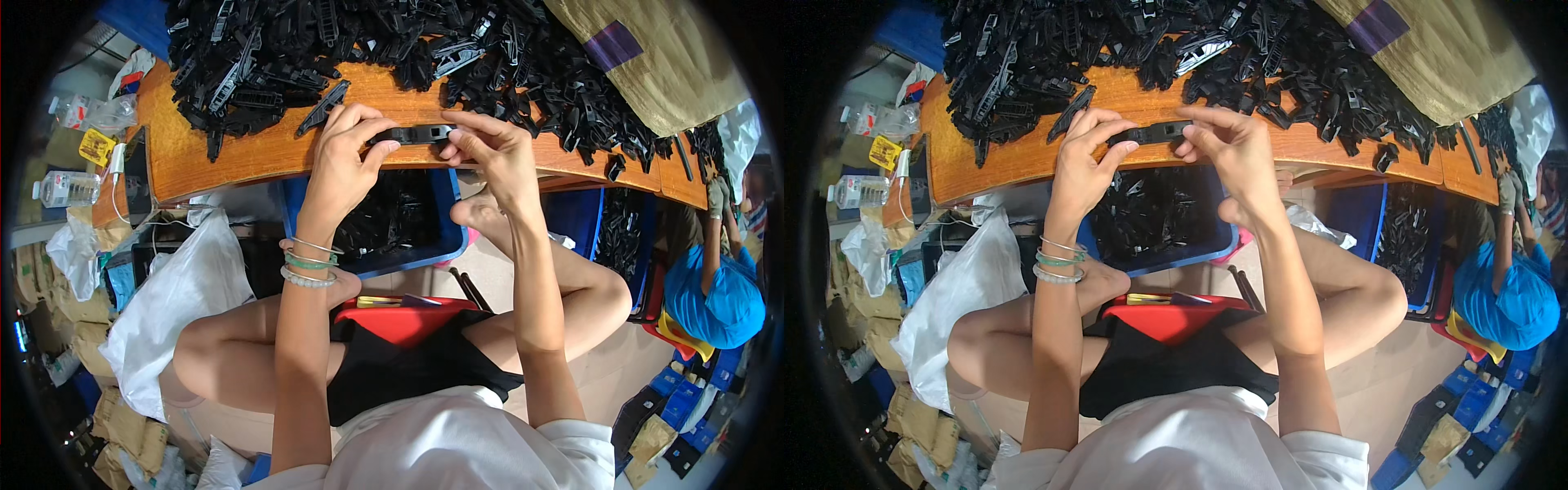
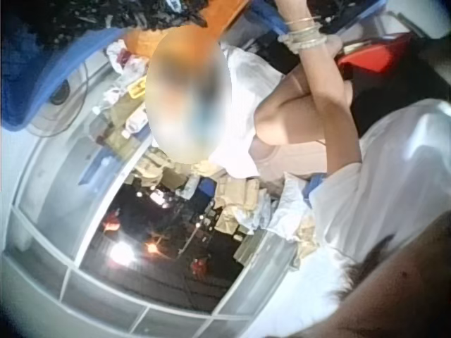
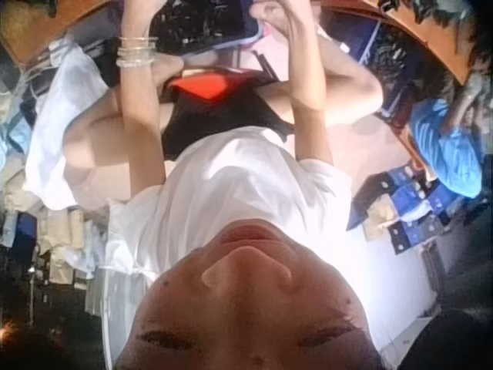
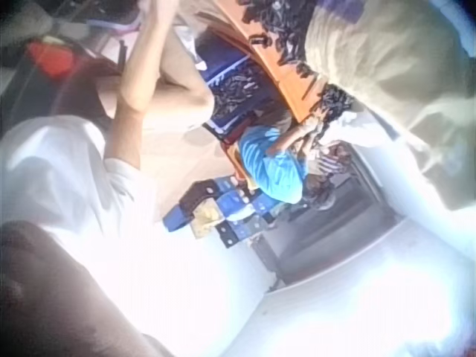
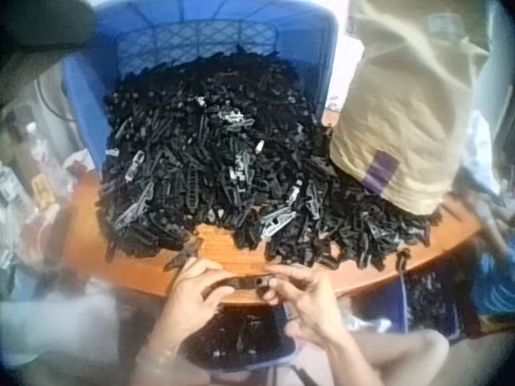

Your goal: The person assembles plastic components by taking pieces from the table, fitting them together by hand, and dropping the assembled parts into a blue bin.

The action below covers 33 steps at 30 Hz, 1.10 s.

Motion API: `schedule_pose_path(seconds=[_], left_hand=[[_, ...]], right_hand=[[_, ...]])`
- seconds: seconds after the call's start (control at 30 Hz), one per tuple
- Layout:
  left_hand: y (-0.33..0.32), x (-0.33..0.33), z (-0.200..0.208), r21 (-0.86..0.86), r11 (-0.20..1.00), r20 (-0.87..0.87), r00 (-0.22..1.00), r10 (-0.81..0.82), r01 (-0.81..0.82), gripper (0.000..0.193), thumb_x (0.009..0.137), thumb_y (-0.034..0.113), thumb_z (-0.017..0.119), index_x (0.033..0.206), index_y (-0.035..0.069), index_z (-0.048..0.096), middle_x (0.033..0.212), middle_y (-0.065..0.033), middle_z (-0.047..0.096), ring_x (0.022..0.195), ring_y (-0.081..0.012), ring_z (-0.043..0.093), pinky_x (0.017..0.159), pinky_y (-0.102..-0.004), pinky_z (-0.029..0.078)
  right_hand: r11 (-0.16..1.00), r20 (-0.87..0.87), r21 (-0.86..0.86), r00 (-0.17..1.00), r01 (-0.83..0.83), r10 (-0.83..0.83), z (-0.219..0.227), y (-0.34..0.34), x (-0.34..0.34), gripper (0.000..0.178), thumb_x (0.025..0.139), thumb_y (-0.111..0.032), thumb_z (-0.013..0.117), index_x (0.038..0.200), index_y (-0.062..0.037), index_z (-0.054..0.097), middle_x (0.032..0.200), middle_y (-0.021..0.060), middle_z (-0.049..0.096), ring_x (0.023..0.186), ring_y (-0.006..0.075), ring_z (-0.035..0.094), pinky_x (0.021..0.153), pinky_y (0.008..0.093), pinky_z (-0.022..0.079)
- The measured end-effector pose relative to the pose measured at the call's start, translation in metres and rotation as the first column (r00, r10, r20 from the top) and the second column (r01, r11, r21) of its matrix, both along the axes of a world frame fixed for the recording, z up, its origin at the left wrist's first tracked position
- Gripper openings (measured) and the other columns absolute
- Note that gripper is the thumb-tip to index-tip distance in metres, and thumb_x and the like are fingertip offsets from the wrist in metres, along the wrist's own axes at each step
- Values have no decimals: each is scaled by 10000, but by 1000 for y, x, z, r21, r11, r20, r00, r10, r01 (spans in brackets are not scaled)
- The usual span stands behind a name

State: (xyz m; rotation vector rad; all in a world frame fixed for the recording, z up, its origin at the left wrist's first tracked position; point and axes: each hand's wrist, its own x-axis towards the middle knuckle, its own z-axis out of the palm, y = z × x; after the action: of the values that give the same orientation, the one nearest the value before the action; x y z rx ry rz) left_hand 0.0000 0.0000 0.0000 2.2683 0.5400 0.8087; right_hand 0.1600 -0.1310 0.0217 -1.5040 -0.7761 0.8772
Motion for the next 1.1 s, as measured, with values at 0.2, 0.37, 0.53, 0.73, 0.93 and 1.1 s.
schedule_pose_path(seconds=[0.2, 0.37, 0.53, 0.73, 0.93, 1.1], left_hand=[[5, -1, 0, -7, 999, 14, 999, -38, 38, 231, 752, 44, 713, 972, -18, 679, 947, -97, 602, 913, -247, 541, 823, -333, 437], [7, -1, 2, -20, 997, 30, 997, -72, 72, 229, 748, 25, 700, 970, -29, 682, 930, -101, 595, 901, -245, 528, 811, -326, 432], [8, -1, 5, -51, 995, 8, 996, -85, 85, 222, 743, 6, 692, 962, -33, 684, 912, -97, 591, 891, -239, 519, 804, -319, 430], [7, 3, 4, -14, 993, 13, 993, -121, 121, 258, 727, 3, 709, 982, -29, 683, 907, -89, 595, 880, -221, 522, 796, -311, 436], [13, -29, 20, -79, 997, 77, 997, 11, -5, 313, 696, 74, 783, 974, -13, 668, 918, -79, 596, 857, -201, 548, 725, -298, 461], [19, -30, 10, 429, 845, 24, 939, 342, -319, 196, 784, 30, 690, 964, -3, 621, 929, -143, 577, 883, -275, 566, 738, -329, 461]], right_hand=[[994, -14, 34, 994, 108, -107, -1, 6, -10, 247, 827, 7, 661, 1068, 57, 659, 806, 26, 580, 695, 99, 605, 657, 223, 506], [994, 250, -73, 966, 85, -65, -5, -3, 0, 275, 781, 16, 691, 1053, 46, 670, 845, 38, 576, 710, 107, 573, 655, 230, 463], [999, 440, 47, 898, 10, -29, -4, -2, 2, 253, 728, 13, 720, 978, 45, 690, 862, 74, 608, 830, 185, 580, 716, 279, 450], [997, 562, 67, 827, -37, -7, -2, 8, -13, 261, 714, 34, 704, 975, 24, 697, 903, 137, 629, 870, 267, 597, 799, 338, 453], [990, 537, 19, 837, -139, 107, -7, -27, -37, 297, 793, 88, 625, 1062, -22, 686, 957, 84, 617, 770, 147, 599, 590, 227, 468], [923, 793, 234, 489, 306, -363, -8, -16, 1, 154, 745, 41, 647, 885, -18, 665, 886, 126, 569, 821, 316, 583, 719, 396, 472]])
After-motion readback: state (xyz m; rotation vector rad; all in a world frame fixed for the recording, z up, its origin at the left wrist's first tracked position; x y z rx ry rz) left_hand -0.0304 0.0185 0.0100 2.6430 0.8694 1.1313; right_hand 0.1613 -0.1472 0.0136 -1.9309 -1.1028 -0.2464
